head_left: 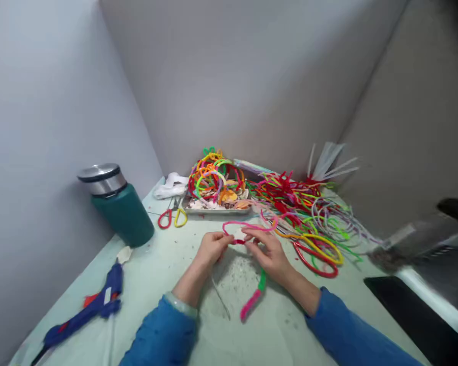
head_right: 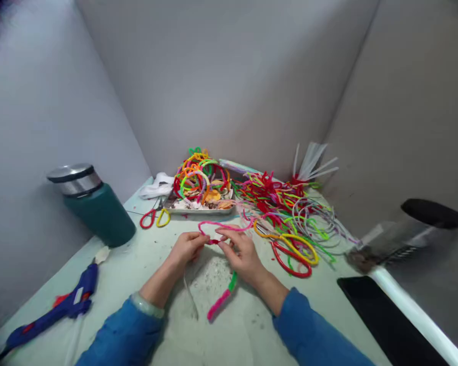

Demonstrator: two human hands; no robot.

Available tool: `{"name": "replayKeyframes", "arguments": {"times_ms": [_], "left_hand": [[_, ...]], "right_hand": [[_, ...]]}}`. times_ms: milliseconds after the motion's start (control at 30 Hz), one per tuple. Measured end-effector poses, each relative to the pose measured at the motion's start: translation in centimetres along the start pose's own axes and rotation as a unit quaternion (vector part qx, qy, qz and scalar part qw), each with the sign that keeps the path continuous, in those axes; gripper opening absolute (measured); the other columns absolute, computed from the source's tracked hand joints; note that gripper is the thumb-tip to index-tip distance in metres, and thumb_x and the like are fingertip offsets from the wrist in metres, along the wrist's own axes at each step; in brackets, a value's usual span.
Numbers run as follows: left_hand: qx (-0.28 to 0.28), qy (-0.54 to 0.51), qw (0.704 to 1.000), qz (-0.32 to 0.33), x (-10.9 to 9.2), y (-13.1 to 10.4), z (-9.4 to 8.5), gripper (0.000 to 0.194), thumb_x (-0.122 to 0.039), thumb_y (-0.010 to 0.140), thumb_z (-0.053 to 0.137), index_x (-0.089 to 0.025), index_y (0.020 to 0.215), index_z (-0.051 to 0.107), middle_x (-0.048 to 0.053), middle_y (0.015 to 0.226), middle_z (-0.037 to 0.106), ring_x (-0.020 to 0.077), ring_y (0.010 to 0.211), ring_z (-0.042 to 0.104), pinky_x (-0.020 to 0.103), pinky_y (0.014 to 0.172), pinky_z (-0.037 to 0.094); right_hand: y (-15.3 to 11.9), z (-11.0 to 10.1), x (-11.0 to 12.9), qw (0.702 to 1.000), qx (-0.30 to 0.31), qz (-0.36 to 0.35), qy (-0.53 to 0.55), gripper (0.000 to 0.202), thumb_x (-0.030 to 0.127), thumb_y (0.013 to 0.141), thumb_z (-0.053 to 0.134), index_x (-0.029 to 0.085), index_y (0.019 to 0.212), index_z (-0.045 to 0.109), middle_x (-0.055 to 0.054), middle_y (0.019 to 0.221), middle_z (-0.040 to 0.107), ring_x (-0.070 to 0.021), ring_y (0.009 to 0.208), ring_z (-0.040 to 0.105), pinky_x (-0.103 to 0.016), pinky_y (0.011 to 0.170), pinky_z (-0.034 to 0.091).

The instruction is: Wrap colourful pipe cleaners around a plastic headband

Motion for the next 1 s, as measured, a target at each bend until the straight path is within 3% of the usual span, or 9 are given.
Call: {"name": "replayKeyframes", "arguments": {"times_ms": [133,233,300,433,633,833,1000], "left_hand": [[0.016,0.031,0.999,0.032,-0.3,-0.3,0.5,0.034,-0.044,0.067,0.057,-0.016,0.052,0.048,-0.008,0.039,0.033,0.0047,0.034,0.028,0.020,0.037,0.018],[0.036,0.027,0.998,0.052,-0.4,-0.5,0.8,0.037,-0.046,0.068,0.056,-0.017,0.049,0.043,-0.008,0.039,0.031,0.0046,0.035,0.027,0.020,0.037,0.017],[0.043,0.028,0.997,0.059,-0.5,-0.7,0.9,0.036,-0.045,0.068,0.057,-0.016,0.050,0.044,-0.008,0.039,0.032,0.0046,0.035,0.027,0.020,0.037,0.018],[0.039,0.050,0.996,0.061,-0.4,-0.7,1.0,0.041,-0.049,0.073,0.053,-0.015,0.050,0.048,-0.006,0.039,0.037,0.0061,0.032,0.034,0.020,0.036,0.022],[0.005,0.017,0.989,0.145,-1.2,-0.7,0.1,0.036,-0.047,0.074,0.057,-0.011,0.068,0.061,-0.001,0.053,0.053,0.0085,0.045,0.047,0.019,0.046,0.036],[0.059,0.013,0.973,0.222,-2.4,-1.3,-0.2,0.035,-0.042,0.077,0.058,-0.010,0.078,0.068,0.007,0.077,0.062,0.0123,0.064,0.054,0.022,0.058,0.044],[0.099,0.019,0.968,0.229,-2.6,-1.5,-0.1,0.032,-0.040,0.077,0.058,-0.012,0.086,0.071,0.011,0.092,0.062,0.0149,0.073,0.056,0.023,0.059,0.045]], "right_hand": [[-0.1,0.8,-1.7,0.990,0.038,0.117,0.063,0.029,0.031,0.079,0.060,0.019,0.105,0.057,-0.004,0.087,0.063,-0.0120,0.065,0.055,-0.023,0.056,0.043],[-0.3,1.3,-2.4,0.979,0.074,0.172,0.087,0.020,0.035,0.079,0.059,0.017,0.088,0.059,0.001,0.069,0.057,-0.0100,0.058,0.048,-0.021,0.051,0.037],[-0.4,1.5,-2.4,0.976,0.092,0.177,0.086,0.018,0.035,0.080,0.057,0.017,0.079,0.058,0.003,0.064,0.053,-0.0095,0.057,0.045,-0.021,0.051,0.035],[-0.4,1.6,-2.5,0.974,0.095,0.183,0.095,0.020,0.036,0.080,0.055,0.016,0.078,0.059,0.003,0.062,0.051,-0.0095,0.056,0.043,-0.021,0.051,0.033],[-0.1,1.1,-2.6,0.971,0.049,0.221,0.080,0.022,0.034,0.075,0.059,0.017,0.063,0.051,0.004,0.054,0.045,-0.0087,0.051,0.039,-0.021,0.047,0.029],[-0.1,1.1,-2.6,0.957,0.047,0.237,0.158,0.024,0.039,0.073,0.061,0.018,0.065,0.052,0.007,0.047,0.040,-0.0076,0.043,0.035,-0.021,0.042,0.026],[0.0,0.8,-2.0,0.963,0.061,0.219,0.145,0.022,0.036,0.072,0.063,0.017,0.066,0.055,0.005,0.052,0.044,-0.0074,0.047,0.037,-0.021,0.045,0.028]]}}
Point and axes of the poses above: each hand's wrist, its own y-axis towards the middle knuckle, its own z-axis out of the palm, x = y × z, the point moved 4 cm from there along y, towards the middle knuckle
